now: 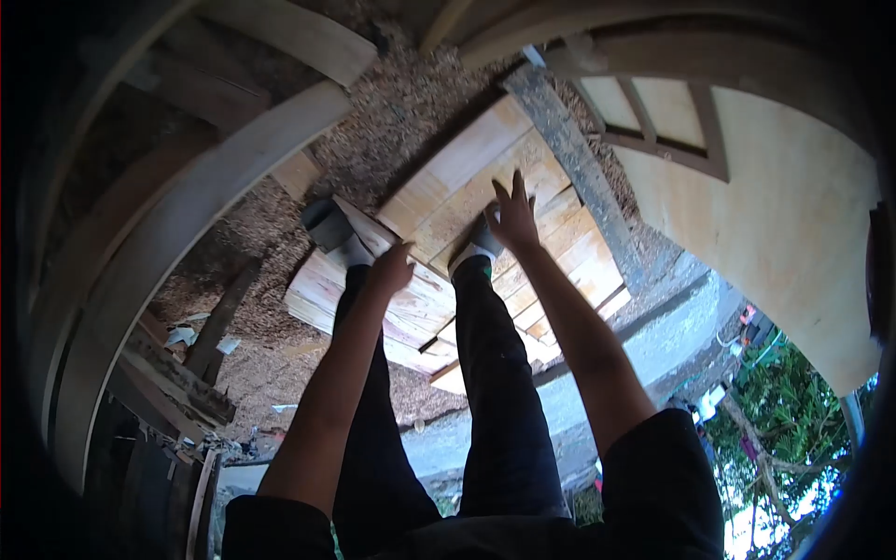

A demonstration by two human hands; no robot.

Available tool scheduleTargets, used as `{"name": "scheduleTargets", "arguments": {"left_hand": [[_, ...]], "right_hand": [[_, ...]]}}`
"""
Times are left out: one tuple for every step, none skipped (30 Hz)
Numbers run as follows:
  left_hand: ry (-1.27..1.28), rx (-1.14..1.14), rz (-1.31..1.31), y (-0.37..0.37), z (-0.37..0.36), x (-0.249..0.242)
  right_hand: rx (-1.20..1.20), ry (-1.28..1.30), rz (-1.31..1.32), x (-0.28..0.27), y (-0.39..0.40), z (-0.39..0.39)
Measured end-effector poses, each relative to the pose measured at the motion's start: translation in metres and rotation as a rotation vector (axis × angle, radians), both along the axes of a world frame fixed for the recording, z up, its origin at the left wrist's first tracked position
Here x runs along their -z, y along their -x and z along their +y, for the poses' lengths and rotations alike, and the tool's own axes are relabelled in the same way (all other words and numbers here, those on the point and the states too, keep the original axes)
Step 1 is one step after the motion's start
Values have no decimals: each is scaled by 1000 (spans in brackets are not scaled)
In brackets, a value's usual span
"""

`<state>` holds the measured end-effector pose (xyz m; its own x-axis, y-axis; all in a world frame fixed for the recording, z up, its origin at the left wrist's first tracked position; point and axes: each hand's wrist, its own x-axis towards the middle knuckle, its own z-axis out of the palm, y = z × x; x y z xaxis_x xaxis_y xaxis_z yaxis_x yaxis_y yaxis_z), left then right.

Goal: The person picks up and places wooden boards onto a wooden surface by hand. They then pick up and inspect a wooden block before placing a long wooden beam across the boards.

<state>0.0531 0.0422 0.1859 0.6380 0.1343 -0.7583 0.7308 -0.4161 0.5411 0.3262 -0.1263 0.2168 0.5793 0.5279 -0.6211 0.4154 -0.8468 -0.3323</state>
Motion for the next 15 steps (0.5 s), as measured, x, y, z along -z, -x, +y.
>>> {"name": "scheduleTargets", "arguments": {"left_hand": [[15, -25, -62, 3, 4, -32], [-11, -71, -177, 9, 8, -62], [-34, -87, -203, 8, 15, -100], [-32, -106, -204, 9, 23, -136], [-63, -178, -290, 16, 28, -166], [-78, -242, -273, 18, 34, -207], [-67, -308, -301, 23, 40, -235], [3, -401, -237, 32, 45, -255], [-45, -469, -304, 40, 47, -278], [-97, -538, -372, 48, 49, -303], [-194, -546, -403, 57, 52, -328], [-298, -558, -432, 66, 53, -351], [-380, -607, -489, 76, 50, -370], [-419, -708, -485, 77, 43, -408], [-483, -768, -506, 83, 31, -434]], "right_hand": [[47, -29, 5, -34, 9, 7], [59, -130, -33, -56, 20, 4], [78, -198, -22, -93, 27, 11], [101, -267, -20, -129, 35, 18], [131, -342, -21, -164, 42, 26], [156, -403, -37, -198, 49, 35], [151, -454, -51, -227, 55, 43], [160, -538, -53, -253, 60, 48], [112, -576, -85, -270, 65, 49], [146, -617, -2, -296, 69, 53], [92, -665, -28, -314, 73, 53], [34, -718, -53, -328, 75, 52], [-18, -772, -52, -339, 75, 49], [-64, -817, -50, -350, 76, 42], [-99, -854, -15, -365, 75, 33]]}}
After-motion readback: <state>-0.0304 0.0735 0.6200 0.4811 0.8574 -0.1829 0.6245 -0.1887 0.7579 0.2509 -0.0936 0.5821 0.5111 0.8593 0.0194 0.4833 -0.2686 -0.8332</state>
